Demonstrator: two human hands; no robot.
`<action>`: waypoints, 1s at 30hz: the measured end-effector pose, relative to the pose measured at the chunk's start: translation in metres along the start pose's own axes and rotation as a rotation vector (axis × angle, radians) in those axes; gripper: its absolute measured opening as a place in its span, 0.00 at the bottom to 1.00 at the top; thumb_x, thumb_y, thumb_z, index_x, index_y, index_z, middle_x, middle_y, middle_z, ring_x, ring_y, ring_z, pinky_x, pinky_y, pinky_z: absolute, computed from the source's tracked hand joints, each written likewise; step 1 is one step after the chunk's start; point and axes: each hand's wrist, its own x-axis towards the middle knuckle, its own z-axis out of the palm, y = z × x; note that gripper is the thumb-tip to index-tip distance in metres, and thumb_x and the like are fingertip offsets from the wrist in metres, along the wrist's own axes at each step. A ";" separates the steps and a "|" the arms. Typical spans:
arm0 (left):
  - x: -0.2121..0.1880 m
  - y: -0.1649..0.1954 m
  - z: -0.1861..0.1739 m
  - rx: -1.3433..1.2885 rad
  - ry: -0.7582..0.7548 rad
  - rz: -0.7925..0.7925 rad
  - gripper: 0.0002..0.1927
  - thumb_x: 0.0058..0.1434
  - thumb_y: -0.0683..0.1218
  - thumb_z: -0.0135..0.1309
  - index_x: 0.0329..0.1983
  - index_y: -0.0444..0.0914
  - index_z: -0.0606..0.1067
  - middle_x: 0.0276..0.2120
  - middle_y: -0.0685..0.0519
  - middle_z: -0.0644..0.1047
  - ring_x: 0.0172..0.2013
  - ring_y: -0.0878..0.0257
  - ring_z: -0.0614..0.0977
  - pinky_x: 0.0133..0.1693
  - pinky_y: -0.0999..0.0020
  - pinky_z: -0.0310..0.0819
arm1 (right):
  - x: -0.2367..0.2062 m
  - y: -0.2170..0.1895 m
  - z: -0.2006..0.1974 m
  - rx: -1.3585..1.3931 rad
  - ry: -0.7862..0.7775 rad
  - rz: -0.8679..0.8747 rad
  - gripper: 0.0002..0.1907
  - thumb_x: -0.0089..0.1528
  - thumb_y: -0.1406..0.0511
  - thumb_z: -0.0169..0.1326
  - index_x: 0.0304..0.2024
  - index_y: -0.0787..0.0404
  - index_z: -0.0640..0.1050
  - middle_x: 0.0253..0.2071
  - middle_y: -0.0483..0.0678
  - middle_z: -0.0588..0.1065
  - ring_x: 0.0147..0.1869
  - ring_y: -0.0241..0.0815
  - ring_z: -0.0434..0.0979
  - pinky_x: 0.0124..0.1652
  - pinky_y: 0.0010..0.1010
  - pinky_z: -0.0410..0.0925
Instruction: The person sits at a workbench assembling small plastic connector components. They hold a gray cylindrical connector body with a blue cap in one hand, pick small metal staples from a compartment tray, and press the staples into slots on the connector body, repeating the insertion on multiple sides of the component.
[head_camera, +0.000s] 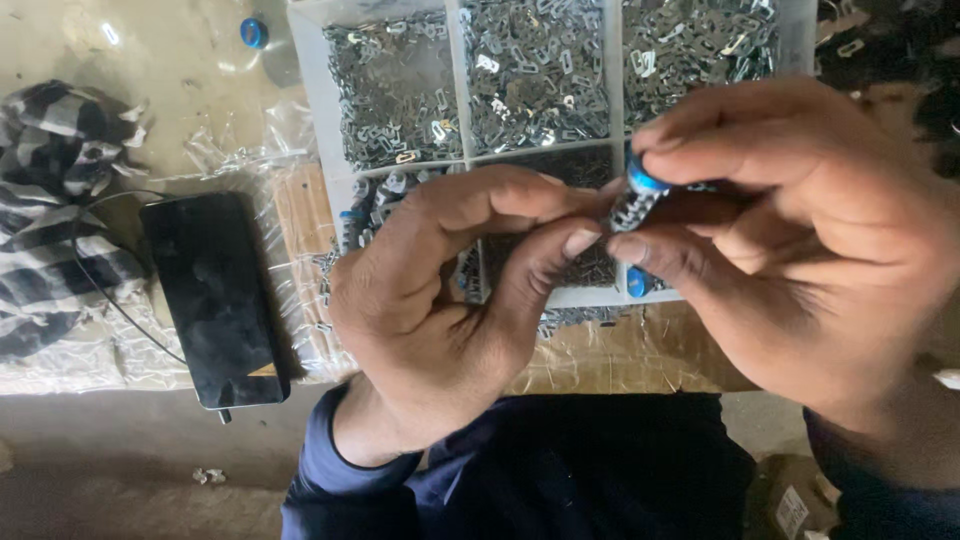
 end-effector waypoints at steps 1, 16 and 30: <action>-0.002 0.000 0.001 -0.097 0.021 -0.033 0.11 0.70 0.36 0.63 0.50 0.31 0.73 0.43 0.47 0.83 0.45 0.65 0.88 0.45 0.76 0.88 | -0.001 0.001 0.001 0.024 0.001 0.002 0.19 0.59 0.75 0.62 0.49 0.75 0.71 0.55 0.63 0.71 0.51 0.45 0.82 0.47 0.25 0.81; -0.019 -0.015 0.007 -0.318 0.035 -0.074 0.13 0.70 0.38 0.62 0.48 0.32 0.68 0.38 0.43 0.81 0.43 0.61 0.89 0.41 0.75 0.89 | 0.000 0.003 0.004 -0.069 0.036 -0.120 0.16 0.54 0.70 0.70 0.37 0.71 0.76 0.41 0.59 0.75 0.44 0.42 0.82 0.39 0.25 0.77; 0.021 -0.003 -0.001 0.685 -0.222 0.302 0.12 0.57 0.42 0.69 0.41 0.35 0.80 0.29 0.55 0.79 0.32 0.56 0.73 0.37 0.61 0.69 | 0.003 -0.008 0.003 0.210 0.136 0.183 0.19 0.62 0.77 0.59 0.54 0.73 0.69 0.56 0.59 0.73 0.55 0.43 0.83 0.55 0.27 0.82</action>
